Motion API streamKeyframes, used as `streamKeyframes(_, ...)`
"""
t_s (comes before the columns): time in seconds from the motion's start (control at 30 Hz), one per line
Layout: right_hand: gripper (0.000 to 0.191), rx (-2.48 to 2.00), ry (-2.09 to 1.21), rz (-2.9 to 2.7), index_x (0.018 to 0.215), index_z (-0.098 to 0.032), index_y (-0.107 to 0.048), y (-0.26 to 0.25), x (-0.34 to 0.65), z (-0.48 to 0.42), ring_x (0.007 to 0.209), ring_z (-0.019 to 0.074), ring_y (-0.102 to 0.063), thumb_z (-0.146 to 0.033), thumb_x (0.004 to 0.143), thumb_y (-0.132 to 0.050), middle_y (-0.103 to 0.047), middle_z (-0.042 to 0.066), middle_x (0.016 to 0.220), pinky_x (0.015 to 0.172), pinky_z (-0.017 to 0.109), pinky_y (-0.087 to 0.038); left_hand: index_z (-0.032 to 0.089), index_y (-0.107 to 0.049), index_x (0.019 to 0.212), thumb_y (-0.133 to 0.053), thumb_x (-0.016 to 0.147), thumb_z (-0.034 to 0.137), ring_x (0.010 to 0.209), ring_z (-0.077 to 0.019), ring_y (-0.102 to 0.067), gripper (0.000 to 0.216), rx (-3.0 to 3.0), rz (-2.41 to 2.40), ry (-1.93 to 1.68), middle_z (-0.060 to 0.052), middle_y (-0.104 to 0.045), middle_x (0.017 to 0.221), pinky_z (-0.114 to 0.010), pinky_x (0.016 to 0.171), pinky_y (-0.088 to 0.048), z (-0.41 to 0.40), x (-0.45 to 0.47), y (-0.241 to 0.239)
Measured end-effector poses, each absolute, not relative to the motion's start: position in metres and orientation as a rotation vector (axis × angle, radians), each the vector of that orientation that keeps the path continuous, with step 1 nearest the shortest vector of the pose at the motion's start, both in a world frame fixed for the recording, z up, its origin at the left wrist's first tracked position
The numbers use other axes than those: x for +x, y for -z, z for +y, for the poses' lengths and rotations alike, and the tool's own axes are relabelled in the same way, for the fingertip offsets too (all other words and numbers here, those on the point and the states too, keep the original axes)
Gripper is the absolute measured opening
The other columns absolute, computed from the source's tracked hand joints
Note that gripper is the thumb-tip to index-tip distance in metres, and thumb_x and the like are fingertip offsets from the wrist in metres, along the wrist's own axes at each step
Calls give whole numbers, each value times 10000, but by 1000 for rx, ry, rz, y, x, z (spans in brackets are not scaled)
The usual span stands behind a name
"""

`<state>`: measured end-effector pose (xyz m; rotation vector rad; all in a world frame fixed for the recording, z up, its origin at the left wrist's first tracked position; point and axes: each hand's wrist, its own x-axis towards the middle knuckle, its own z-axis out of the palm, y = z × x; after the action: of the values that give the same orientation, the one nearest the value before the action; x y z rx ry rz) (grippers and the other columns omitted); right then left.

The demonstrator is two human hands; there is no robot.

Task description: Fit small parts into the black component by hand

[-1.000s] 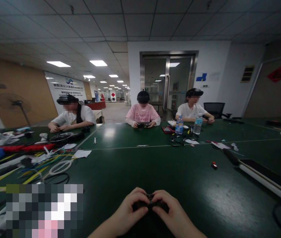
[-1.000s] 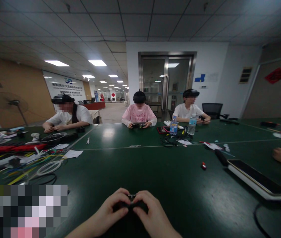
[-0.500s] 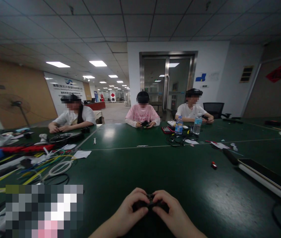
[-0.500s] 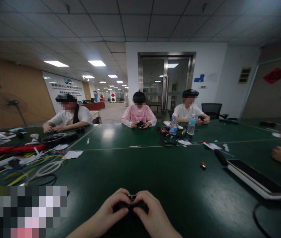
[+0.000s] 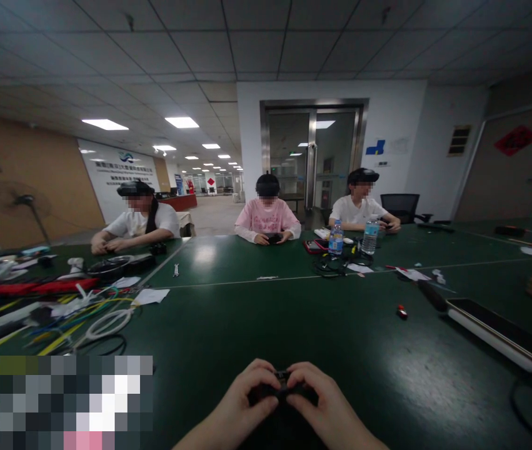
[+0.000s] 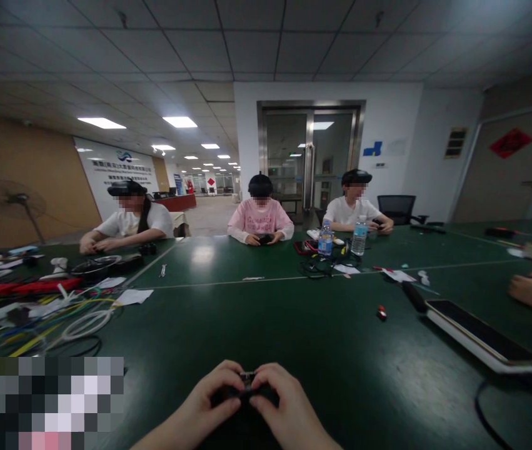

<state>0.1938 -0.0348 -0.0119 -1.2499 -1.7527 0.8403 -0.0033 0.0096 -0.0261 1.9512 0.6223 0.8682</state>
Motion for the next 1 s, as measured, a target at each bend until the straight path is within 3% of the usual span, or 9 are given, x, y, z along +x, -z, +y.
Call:
streamKeyframes(0.43,186,-1217,-817,-1773,827,-234,-621,18,196,-32,919,176,-601,-78,730,-596,-632,7,993,791,258,-448,232,-628,959,-597,824,277,878,-202,-546,145,1957,592,-880,-61,-517,1036,-296,741,-421,11,-3,29)
streamKeyframes(0.77,231,-1247,-817,-1777,912,-247,-610,16,195,-34,905,176,-599,-93,741,-586,-643,-1,965,780,266,-456,253,-653,989,-593,817,198,994,-222,-546,191,1940,606,-853,-53,-510,1073,-331,849,-416,9,-4,24)
streamKeyframes(1.0,214,-1201,-810,-1790,905,-247,-627,15,195,-35,927,175,-599,-101,756,-580,-634,7,993,801,267,-457,245,-652,969,-597,811,234,922,-205,-550,168,1956,617,-860,-52,-514,1062,-300,775,-429,10,-4,27)
